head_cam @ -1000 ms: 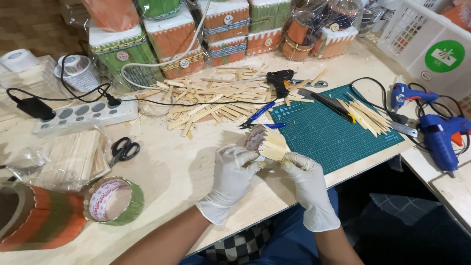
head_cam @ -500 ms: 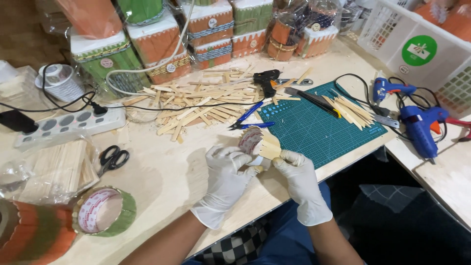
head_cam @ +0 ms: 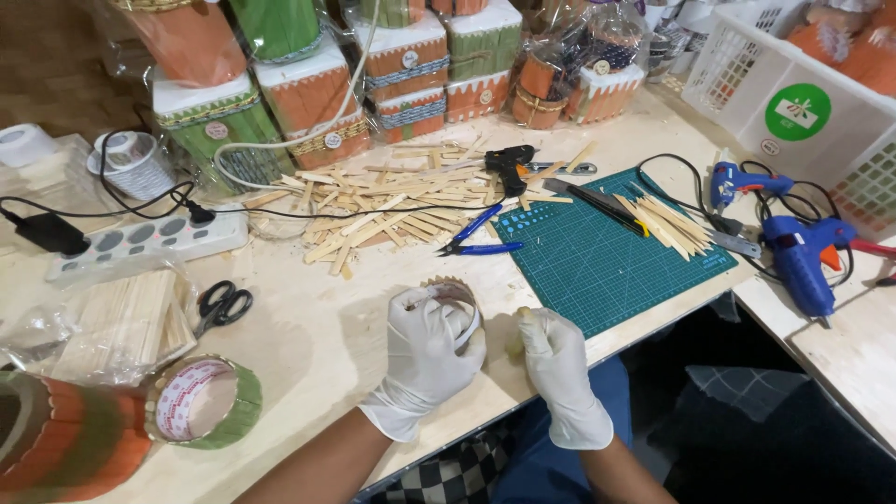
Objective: The person is using a hot glue gun to attach small wooden sticks to a circular base to create a decorative craft item.
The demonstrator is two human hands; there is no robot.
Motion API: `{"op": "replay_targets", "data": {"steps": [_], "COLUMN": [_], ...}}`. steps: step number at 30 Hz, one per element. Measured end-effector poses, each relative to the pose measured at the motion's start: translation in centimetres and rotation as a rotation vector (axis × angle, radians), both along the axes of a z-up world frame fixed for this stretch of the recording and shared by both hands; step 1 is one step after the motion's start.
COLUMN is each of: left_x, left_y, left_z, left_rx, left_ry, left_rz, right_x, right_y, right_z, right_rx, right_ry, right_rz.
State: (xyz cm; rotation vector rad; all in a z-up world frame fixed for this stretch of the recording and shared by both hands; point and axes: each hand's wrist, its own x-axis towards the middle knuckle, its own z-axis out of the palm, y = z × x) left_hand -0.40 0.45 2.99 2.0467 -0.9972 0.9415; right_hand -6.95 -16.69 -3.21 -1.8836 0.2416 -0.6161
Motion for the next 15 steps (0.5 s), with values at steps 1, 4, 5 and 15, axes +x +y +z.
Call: {"op": "replay_targets", "data": {"steps": [1,4,5,15], "left_x": [-0.2,0.3,0.4,-0.3], "left_y": [-0.1,-0.4,-0.4,0.4], "left_z": [0.5,-2.5,-1.8,-3.1], "left_rx": [0.027,-0.055,-0.054,0.070], "left_ry": [0.063,0.091,0.088,0.151], "left_rz": [-0.001,0.110,0.117,0.069], "right_x": [-0.1,-0.2,-0.3,0.1], "right_y": [-0.1,-0.1,-0.1,-1.1], "right_z": [0.1,-0.5,-0.4,-1.0], "right_rx": [-0.006,0.036,0.038,-0.099], "right_ry": [0.026,-0.164,-0.166,-0.221], "right_rz": [-0.007,-0.011,-0.004,0.192]}}
